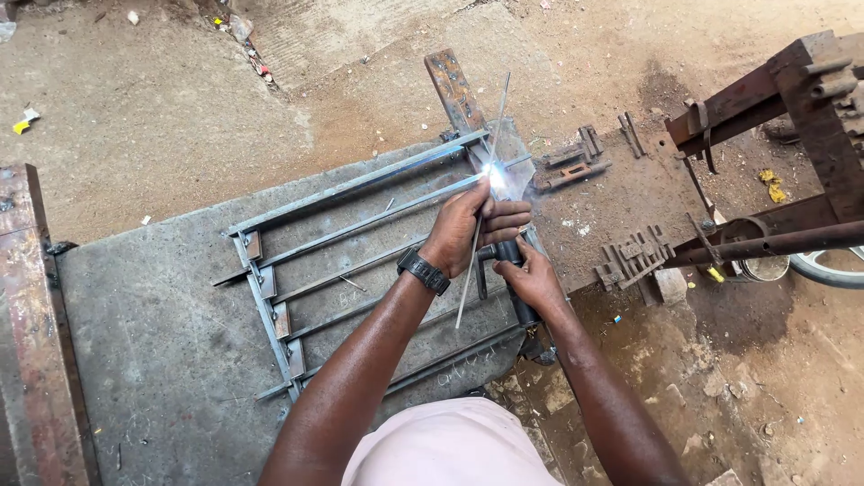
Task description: Welding various joints of a small rectangular metal frame with internal bars.
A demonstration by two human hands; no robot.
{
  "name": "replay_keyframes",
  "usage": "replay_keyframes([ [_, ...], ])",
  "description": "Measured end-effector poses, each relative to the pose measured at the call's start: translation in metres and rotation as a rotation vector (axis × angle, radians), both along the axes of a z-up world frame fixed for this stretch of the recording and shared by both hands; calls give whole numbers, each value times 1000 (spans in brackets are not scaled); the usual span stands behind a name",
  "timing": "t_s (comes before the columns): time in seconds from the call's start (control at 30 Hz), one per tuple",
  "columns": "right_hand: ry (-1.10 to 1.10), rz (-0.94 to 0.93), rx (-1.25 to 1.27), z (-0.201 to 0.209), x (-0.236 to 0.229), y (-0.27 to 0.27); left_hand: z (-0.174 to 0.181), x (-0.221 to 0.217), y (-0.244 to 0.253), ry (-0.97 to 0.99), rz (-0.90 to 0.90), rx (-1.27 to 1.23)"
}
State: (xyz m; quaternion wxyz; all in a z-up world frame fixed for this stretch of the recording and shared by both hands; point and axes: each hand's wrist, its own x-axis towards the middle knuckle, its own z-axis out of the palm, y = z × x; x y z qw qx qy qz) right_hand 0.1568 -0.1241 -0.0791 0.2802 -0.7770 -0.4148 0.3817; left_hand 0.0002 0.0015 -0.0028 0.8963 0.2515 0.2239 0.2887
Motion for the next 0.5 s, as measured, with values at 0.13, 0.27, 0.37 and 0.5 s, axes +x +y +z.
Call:
replay_keyframes([
  [0.13, 21, -30, -9, 3, -4, 4, 5, 0, 3, 25, -20, 8],
  [0.27, 38, -50, 28, -2, -8, 5, 7, -1, 4, 41, -37, 14],
  [0.37, 90, -62, 35, 20, -21, 10, 6, -2, 5, 53, -46, 12],
  [0.5, 120, -101, 0, 35, -30, 11, 25, -7, 2, 108, -58, -15],
])
